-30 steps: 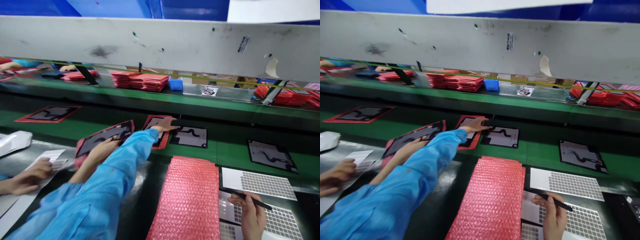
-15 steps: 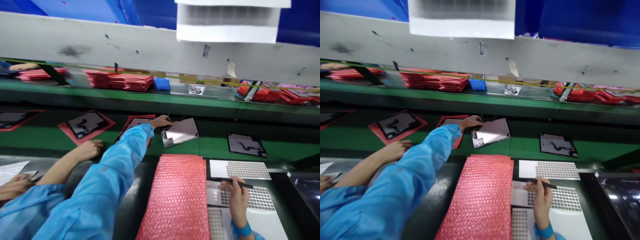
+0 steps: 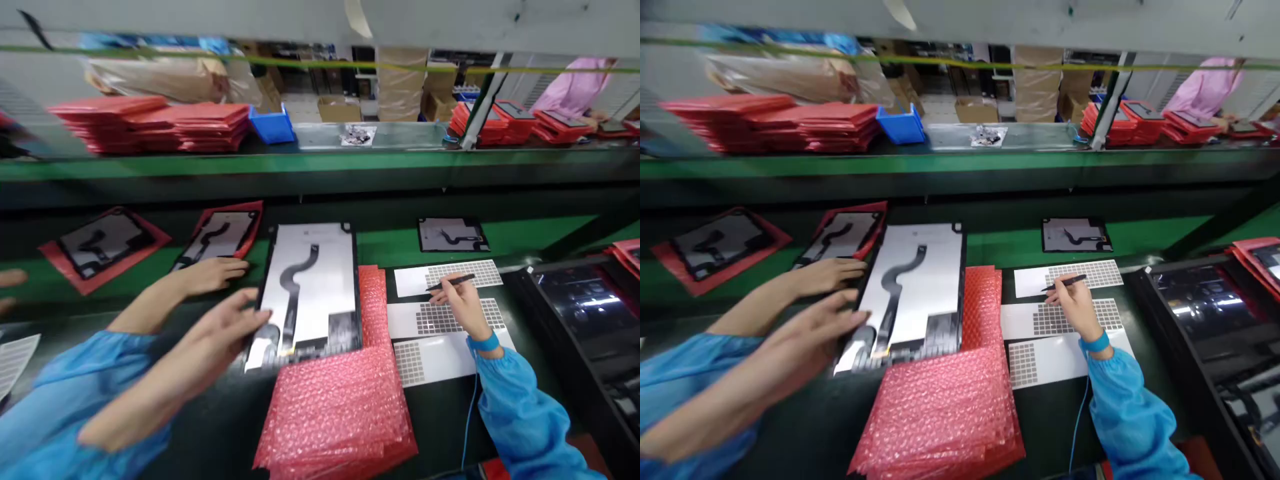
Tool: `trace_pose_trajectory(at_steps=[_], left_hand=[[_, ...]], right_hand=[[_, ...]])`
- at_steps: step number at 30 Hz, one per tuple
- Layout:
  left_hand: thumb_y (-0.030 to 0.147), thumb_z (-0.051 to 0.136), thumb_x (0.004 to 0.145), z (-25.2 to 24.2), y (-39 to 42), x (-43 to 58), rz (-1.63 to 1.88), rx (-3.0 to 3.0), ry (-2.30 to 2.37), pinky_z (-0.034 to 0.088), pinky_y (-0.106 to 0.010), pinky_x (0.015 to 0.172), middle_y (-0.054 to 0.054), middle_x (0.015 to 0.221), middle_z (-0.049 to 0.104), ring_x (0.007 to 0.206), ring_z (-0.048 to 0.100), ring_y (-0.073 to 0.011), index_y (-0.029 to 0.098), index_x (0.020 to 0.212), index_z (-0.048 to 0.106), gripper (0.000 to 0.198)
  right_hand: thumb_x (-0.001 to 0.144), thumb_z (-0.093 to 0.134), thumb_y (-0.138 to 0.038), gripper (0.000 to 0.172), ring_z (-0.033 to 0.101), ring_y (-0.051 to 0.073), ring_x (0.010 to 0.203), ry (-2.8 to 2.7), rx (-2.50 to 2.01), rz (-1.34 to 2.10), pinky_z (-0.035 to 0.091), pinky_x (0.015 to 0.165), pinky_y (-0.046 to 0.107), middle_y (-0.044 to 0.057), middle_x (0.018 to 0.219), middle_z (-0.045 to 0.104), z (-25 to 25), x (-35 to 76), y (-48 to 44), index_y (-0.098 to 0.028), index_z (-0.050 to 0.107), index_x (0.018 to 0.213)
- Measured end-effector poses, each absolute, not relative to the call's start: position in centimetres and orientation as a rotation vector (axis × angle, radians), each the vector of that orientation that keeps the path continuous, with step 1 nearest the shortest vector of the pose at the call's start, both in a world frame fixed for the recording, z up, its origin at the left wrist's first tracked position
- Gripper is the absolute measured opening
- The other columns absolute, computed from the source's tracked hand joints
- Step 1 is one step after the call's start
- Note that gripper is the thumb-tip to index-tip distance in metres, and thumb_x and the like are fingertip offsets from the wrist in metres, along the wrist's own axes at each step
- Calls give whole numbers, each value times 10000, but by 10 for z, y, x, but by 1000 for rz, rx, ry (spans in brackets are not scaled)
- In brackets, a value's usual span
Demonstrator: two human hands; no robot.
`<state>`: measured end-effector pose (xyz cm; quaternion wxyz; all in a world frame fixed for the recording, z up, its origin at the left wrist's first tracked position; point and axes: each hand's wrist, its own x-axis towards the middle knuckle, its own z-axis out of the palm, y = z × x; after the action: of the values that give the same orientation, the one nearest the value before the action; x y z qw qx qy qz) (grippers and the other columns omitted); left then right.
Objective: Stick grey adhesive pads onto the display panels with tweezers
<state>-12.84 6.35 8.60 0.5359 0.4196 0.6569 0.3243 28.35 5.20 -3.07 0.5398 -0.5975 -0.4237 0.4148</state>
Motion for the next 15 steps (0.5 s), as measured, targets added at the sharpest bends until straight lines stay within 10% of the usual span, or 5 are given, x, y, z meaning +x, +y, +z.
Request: trace_pose_trajectory(at_steps=[8,15], left_hand=[[731,678,797,20,-9,-128,384,1295,1605,478,-281,556,23,634,686,583,659,-217,242,1156,529,624],[464,562,1008,68,7,-109,531,2354,1510,542,-261,574,11,813,766,667,750,-187,250,1066,650,238]], right_hand=[[925,697,-611,429,792,214,650,-1195,-1563,1008,610,544,274,63,743,783,-37,312,72,-205,576,991],[926,693,-610,421,756,199,542,-1212,-1567,1152,552,433,242,39,710,766,-32,305,72,-216,550,968]])
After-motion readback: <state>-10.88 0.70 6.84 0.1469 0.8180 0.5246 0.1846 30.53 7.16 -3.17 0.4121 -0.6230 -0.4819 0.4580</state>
